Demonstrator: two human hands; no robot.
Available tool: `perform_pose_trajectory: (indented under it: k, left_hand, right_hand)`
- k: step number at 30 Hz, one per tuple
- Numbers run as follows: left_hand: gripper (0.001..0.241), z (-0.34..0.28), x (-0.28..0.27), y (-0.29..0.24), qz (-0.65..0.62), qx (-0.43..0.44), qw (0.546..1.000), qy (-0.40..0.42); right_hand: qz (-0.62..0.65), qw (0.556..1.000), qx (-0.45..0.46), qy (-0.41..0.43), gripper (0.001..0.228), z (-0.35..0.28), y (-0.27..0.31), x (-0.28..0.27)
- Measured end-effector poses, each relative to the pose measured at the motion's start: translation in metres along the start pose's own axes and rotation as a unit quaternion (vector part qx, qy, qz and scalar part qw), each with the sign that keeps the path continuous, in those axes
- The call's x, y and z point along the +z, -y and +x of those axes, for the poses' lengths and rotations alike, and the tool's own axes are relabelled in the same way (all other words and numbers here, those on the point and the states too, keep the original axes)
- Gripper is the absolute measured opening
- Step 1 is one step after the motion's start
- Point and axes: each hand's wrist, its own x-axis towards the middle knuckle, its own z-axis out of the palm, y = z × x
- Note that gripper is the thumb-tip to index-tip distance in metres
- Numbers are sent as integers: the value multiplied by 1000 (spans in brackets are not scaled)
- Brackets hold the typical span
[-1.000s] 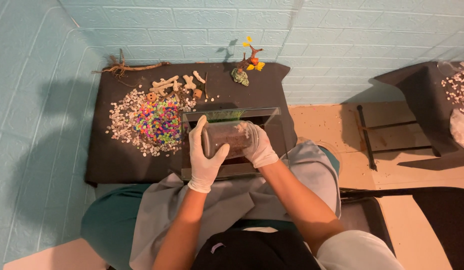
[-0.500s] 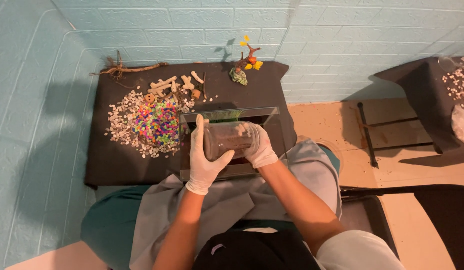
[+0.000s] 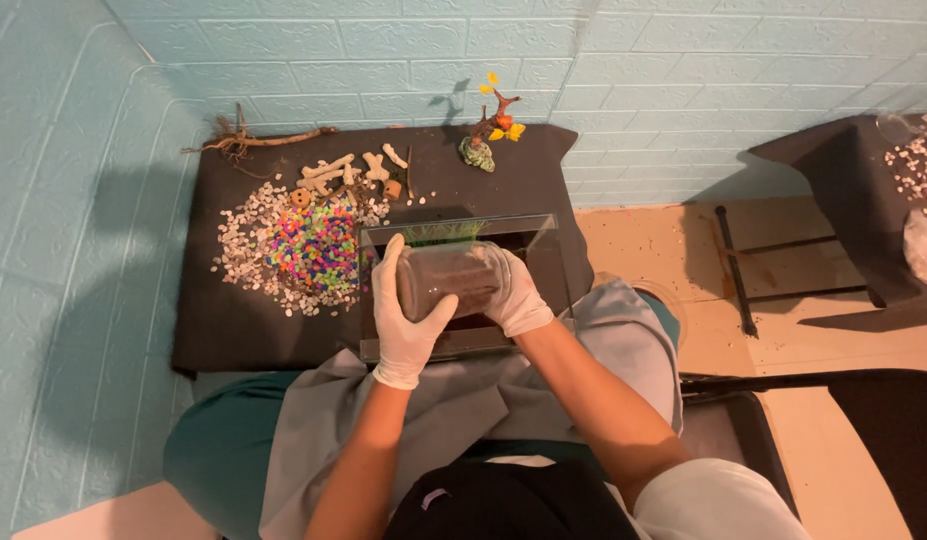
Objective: Scooping soil into a container and pouring it into a glass tank, then leveling the soil by hand.
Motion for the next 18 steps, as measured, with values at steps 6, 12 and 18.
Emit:
perform_pose_trajectory:
  k: [6,12,18]
  left_hand:
    - [87,-1,2,6,-6,-54,998,-12]
    - [82,0,-1,7,-15,-84,996,-22]
    - [78,1,-3,5,-51,-119,989,-73]
  right_hand:
    - [-702,679,-215,1,29,42,25,85]
    - [-931,216,-294,9,20,41,25,97]
    - [-947,-88,-307,-13,52,30,17,77]
